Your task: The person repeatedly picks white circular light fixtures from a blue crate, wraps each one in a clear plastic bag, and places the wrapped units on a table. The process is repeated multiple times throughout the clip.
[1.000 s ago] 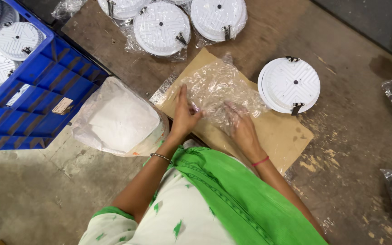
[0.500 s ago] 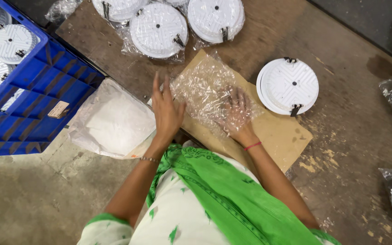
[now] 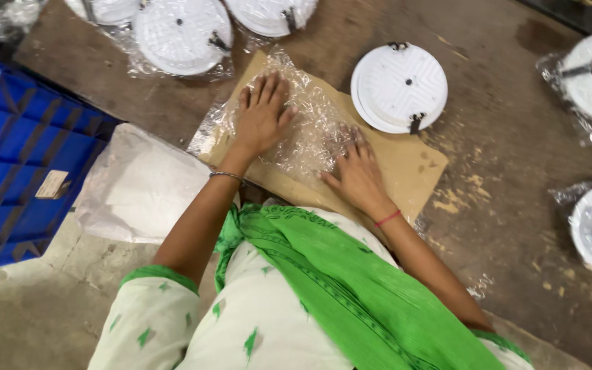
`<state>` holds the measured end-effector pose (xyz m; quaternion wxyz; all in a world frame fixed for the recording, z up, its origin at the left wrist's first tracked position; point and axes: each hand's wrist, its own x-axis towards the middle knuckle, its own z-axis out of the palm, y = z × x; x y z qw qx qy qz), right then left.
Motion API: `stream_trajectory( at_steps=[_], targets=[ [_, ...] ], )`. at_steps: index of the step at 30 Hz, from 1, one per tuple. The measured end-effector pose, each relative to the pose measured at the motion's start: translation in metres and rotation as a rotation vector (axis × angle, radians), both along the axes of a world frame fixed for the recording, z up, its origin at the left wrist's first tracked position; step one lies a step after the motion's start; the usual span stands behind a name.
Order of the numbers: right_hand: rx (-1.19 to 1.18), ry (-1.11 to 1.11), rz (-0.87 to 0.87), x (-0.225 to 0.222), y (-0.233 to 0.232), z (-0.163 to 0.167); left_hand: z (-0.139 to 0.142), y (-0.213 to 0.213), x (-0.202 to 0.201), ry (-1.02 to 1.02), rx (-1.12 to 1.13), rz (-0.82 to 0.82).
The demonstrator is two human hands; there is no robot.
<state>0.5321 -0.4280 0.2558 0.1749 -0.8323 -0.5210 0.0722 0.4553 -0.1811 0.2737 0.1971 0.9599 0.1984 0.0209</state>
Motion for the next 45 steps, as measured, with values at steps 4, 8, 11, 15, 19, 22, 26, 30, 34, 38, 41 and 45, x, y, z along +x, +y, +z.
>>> stream_trajectory(
  at_steps=[4, 8, 11, 15, 19, 22, 26, 30, 34, 38, 41, 45],
  targets=[
    [-0.059, -0.053, -0.047, -0.002, -0.017, 0.0, 0.015, -0.061, 0.002, 0.053, -0.106, -0.152],
    [-0.127, -0.053, -0.039, 0.004, -0.017, 0.008, 0.003, -0.12, -0.004, -0.006, -0.072, -0.228],
    [0.048, 0.429, -0.253, 0.023, -0.032, 0.023, -0.012, -0.109, 0.003, -0.162, -0.086, -0.114],
    [0.588, 0.178, -0.761, 0.064, -0.057, 0.027, -0.023, -0.093, 0.002, -0.156, -0.15, -0.069],
    [0.719, 0.29, -0.763, 0.105, -0.053, 0.002, -0.016, -0.094, 0.006, -0.193, -0.227, -0.02],
    [0.829, 0.734, -0.785, 0.119, -0.047, -0.013, -0.01, -0.093, 0.011, -0.21, -0.257, -0.004],
    [0.781, 0.916, -0.844, 0.112, -0.062, -0.01, -0.009, -0.089, 0.012, -0.274, -0.242, -0.016],
    [0.744, 1.024, -0.852, 0.101, -0.079, -0.002, -0.011, -0.09, 0.011, -0.291, -0.199, 0.01],
    [0.713, 1.043, -0.872, 0.098, -0.094, 0.003, -0.001, -0.089, 0.013, -0.369, -0.201, 0.041],
    [0.876, 1.299, -0.738, 0.081, -0.129, 0.014, 0.017, -0.085, 0.014, -0.288, -0.353, 0.167],
    [0.919, 1.455, -0.666, 0.058, -0.147, 0.021, 0.028, -0.083, 0.012, -0.398, -0.38, 0.151],
    [0.941, 1.647, -0.617, 0.027, -0.148, 0.022, 0.038, -0.092, 0.009, -0.415, -0.413, 0.105]
  ],
)
